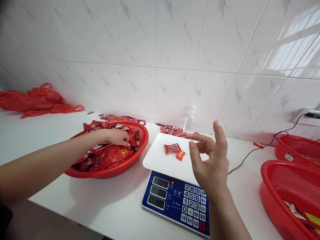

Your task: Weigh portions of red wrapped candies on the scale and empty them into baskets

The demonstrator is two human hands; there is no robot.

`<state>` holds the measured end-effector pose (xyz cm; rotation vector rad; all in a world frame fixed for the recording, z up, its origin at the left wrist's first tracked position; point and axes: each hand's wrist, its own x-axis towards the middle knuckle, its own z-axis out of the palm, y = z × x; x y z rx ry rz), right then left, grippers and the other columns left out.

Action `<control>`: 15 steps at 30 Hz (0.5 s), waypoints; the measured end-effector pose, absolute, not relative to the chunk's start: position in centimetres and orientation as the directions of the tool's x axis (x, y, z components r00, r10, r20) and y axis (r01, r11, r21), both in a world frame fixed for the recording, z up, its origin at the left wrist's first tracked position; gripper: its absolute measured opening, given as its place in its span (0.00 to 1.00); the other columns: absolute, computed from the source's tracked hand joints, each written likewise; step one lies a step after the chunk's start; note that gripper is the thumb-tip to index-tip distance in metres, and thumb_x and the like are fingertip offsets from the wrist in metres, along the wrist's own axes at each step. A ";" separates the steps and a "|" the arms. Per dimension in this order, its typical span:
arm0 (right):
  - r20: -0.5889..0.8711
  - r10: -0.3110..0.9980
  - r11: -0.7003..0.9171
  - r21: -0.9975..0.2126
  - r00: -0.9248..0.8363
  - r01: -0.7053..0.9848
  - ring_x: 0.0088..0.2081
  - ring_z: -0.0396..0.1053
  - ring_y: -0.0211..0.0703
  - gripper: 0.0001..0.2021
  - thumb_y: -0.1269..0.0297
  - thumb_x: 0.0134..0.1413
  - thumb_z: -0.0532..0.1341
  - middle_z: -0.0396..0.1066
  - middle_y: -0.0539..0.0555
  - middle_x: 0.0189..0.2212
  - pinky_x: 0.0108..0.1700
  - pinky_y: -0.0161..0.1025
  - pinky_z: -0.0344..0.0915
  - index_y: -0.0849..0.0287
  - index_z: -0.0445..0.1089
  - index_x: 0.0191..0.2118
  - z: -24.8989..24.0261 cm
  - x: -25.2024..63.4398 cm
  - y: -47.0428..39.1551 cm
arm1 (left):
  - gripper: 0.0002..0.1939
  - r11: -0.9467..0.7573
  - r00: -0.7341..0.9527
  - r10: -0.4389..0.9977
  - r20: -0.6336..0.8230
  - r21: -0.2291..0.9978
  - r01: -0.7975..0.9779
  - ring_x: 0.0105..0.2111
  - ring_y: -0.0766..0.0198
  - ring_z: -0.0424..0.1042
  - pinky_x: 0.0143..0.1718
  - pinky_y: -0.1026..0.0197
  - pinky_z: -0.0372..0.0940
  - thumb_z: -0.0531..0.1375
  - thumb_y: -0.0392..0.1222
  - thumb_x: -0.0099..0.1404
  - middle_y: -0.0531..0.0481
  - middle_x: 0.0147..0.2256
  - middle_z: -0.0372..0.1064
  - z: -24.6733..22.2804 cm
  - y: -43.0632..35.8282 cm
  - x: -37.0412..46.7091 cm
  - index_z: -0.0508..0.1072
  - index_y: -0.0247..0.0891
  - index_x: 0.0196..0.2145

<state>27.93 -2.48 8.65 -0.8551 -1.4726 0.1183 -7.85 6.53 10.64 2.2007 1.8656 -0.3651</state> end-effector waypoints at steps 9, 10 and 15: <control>0.818 0.565 0.713 -0.552 0.112 0.433 0.32 0.71 0.42 0.35 0.65 0.55 0.60 0.73 0.52 0.37 0.35 0.45 0.72 0.51 0.43 0.65 8.5 27.7 -2.5 | 0.33 -0.083 0.011 0.975 -0.221 -0.321 0.943 0.42 0.40 0.72 0.45 0.46 0.62 0.61 0.60 0.52 0.32 0.43 0.73 7.5 9.0 -4.1 0.73 0.32 0.48; 0.810 0.577 0.704 -0.556 0.101 0.442 0.32 0.71 0.41 0.35 0.66 0.56 0.60 0.73 0.52 0.37 0.36 0.45 0.72 0.50 0.42 0.65 8.6 27.7 -2.6 | 0.35 -0.075 0.004 0.977 -0.212 -0.327 0.942 0.43 0.39 0.71 0.47 0.45 0.61 0.62 0.61 0.50 0.31 0.43 0.73 7.0 9.3 -4.2 0.73 0.31 0.48; 0.792 0.608 0.679 -0.559 0.062 0.475 0.32 0.70 0.40 0.35 0.66 0.57 0.58 0.72 0.52 0.40 0.37 0.46 0.72 0.49 0.40 0.65 9.0 27.5 -2.9 | 0.39 -0.098 0.053 0.985 -0.163 -0.284 0.954 0.54 0.36 0.62 0.55 0.46 0.54 0.65 0.67 0.40 0.30 0.51 0.68 5.5 10.8 -5.9 0.77 0.34 0.42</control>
